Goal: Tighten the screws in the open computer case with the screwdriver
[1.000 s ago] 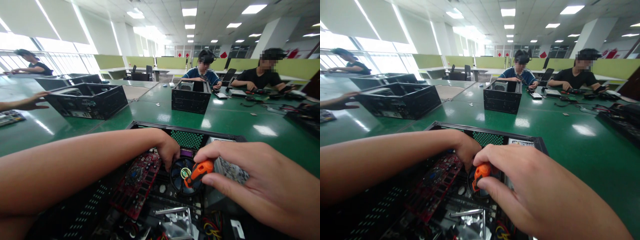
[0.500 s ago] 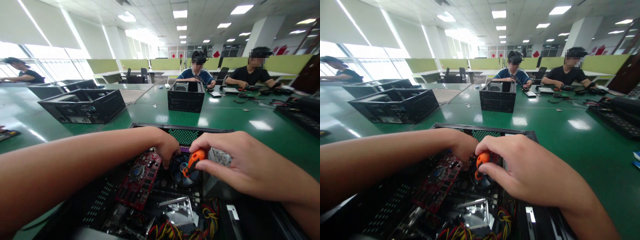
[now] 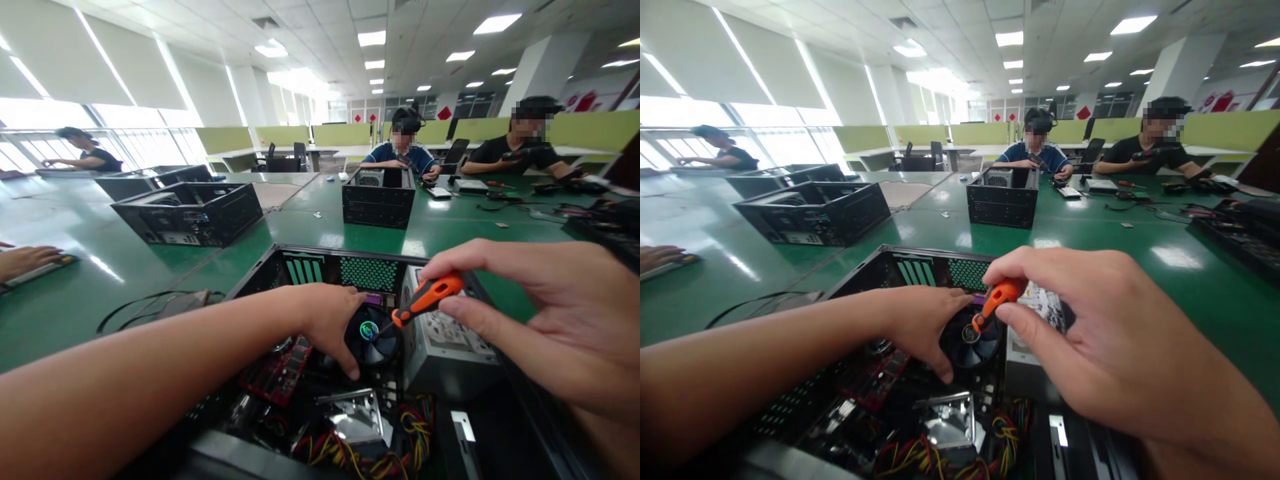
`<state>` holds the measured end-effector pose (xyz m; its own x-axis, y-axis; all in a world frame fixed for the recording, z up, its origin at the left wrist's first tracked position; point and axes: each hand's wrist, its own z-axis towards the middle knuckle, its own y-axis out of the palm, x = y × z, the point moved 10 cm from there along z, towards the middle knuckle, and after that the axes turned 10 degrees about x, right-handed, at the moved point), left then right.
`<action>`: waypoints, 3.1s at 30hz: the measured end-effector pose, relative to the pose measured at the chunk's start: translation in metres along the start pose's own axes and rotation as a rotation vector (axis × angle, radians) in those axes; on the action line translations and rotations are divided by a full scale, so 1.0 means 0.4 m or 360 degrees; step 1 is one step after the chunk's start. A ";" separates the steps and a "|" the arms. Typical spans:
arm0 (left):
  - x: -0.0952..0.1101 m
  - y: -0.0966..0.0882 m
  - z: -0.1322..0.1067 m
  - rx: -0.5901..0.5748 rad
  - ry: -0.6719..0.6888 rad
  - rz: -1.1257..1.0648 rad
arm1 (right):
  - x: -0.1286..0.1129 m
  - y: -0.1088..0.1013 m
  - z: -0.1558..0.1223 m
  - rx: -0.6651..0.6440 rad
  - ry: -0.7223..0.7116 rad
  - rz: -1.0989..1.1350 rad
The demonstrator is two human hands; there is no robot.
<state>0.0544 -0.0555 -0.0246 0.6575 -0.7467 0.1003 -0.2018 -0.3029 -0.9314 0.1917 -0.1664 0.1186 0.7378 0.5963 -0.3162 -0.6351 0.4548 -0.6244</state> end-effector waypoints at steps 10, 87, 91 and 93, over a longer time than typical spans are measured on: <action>0.031 0.002 0.028 0.0033 -0.0121 0.0116 | 0.060 0.002 0.017 0.0008 0.0057 -0.0044; 0.010 0.004 0.032 -0.0146 0.0201 -0.0069 | 0.104 0.147 0.047 -0.0115 0.0012 -0.0089; 0.019 -0.006 0.028 -0.0107 0.0203 -0.0062 | 0.110 0.144 0.045 -0.0096 0.0003 -0.0089; 0.024 -0.006 0.026 -0.0104 0.0201 -0.0061 | 0.107 0.143 0.044 -0.0099 0.0004 -0.0081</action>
<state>0.0687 -0.0557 -0.0250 0.5697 -0.8014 0.1822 -0.2279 -0.3671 -0.9018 0.1830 -0.1033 0.0819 0.7695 0.5717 -0.2848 -0.5814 0.4424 -0.6829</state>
